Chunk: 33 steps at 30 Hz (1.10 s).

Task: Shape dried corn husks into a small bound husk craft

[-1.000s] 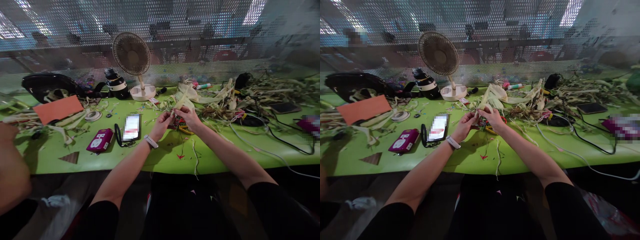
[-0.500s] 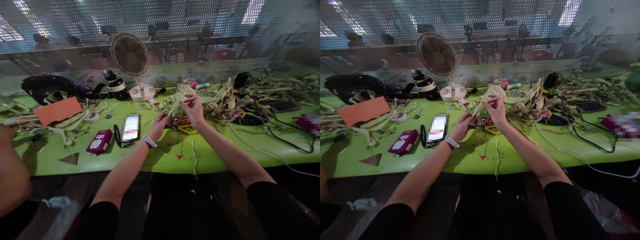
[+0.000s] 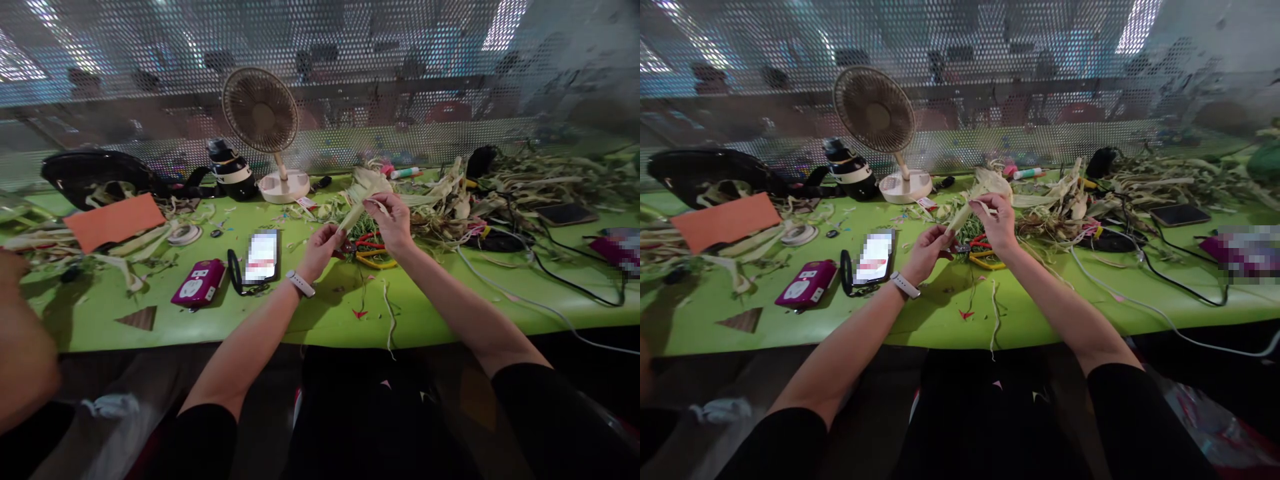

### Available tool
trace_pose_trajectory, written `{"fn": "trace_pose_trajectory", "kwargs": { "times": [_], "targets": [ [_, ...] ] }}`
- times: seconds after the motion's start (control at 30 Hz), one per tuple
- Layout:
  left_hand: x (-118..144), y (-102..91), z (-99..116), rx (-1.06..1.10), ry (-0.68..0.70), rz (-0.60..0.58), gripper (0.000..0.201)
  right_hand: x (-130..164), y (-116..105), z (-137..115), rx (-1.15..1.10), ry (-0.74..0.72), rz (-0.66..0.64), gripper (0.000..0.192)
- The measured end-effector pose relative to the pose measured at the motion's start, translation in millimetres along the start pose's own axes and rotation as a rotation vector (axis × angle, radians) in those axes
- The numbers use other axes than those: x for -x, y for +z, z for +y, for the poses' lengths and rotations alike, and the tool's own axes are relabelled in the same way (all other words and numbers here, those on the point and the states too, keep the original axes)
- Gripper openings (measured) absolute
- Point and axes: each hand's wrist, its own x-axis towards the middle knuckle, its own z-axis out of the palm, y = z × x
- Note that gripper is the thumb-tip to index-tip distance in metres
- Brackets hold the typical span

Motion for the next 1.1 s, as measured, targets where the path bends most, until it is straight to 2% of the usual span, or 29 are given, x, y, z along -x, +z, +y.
{"fn": "trace_pose_trajectory", "kwargs": {
  "times": [0.23,0.43,0.6,0.77,0.93,1.1],
  "targets": [
    [0,-0.4,-2,-0.010,0.025,-0.012,0.040,-1,1,2,-0.064,0.033,0.012,0.036],
    [1,0.1,-2,0.005,0.029,-0.010,0.040,-4,0,5,-0.124,0.038,0.026,0.052],
    [-1,-1.5,-5,-0.009,0.008,0.004,0.040,-5,0,10,-0.150,0.021,0.045,0.053],
    [0,-1.0,-4,0.051,-0.014,0.012,0.039,-4,2,11,-0.220,0.083,0.059,0.058],
    [1,0.7,-2,0.082,-0.027,0.030,0.038,2,7,-1,-0.269,0.158,0.050,0.048],
    [0,1.2,-1,0.084,-0.047,0.039,0.038,1,7,-11,-0.258,0.155,0.007,0.041]
  ]
}}
